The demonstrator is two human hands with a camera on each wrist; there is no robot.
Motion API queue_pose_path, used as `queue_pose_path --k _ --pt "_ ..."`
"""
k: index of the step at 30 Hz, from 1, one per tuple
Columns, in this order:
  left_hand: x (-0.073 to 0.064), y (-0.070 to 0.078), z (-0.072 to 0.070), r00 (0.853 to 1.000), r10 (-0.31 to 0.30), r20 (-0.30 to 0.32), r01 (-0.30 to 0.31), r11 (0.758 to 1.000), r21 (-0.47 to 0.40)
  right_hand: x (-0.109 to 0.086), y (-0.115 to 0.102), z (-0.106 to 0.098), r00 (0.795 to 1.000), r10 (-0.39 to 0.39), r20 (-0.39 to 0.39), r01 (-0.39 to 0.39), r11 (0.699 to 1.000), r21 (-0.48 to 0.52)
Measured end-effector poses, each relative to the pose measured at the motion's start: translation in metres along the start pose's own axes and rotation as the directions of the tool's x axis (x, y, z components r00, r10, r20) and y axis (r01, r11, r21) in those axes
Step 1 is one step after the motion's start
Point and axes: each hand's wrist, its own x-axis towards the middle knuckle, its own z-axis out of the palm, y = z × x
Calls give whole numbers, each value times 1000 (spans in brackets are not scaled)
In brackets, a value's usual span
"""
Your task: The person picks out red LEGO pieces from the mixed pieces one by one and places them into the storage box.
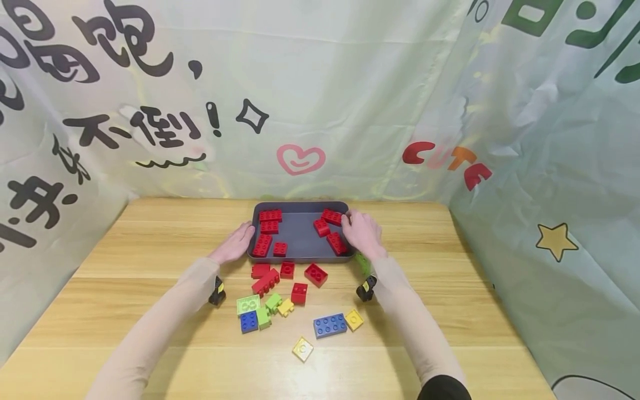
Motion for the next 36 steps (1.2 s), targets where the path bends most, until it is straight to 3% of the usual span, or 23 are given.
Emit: queue_pose_path --k 9,14,23,27,36 --pt "0 1 1 1000 -4 -2 4 1000 13 -18 -18 -7 989 -150 7 150 987 51" --pt "-2 4 0 1000 6 -11 -5 999 52 -26 -26 -9 977 -194 87 188 980 68" --pt "-4 5 -1 1000 -2 -7 2 999 44 -39 -33 -16 943 -260 206 257 966 39" --pt "-3 5 -1 1000 0 -7 0 999 45 -46 -37 -20 916 -286 280 287 957 37" --pt "-3 4 0 1000 10 -7 -9 999 48 -56 -44 -25 825 -310 473 324 945 55"
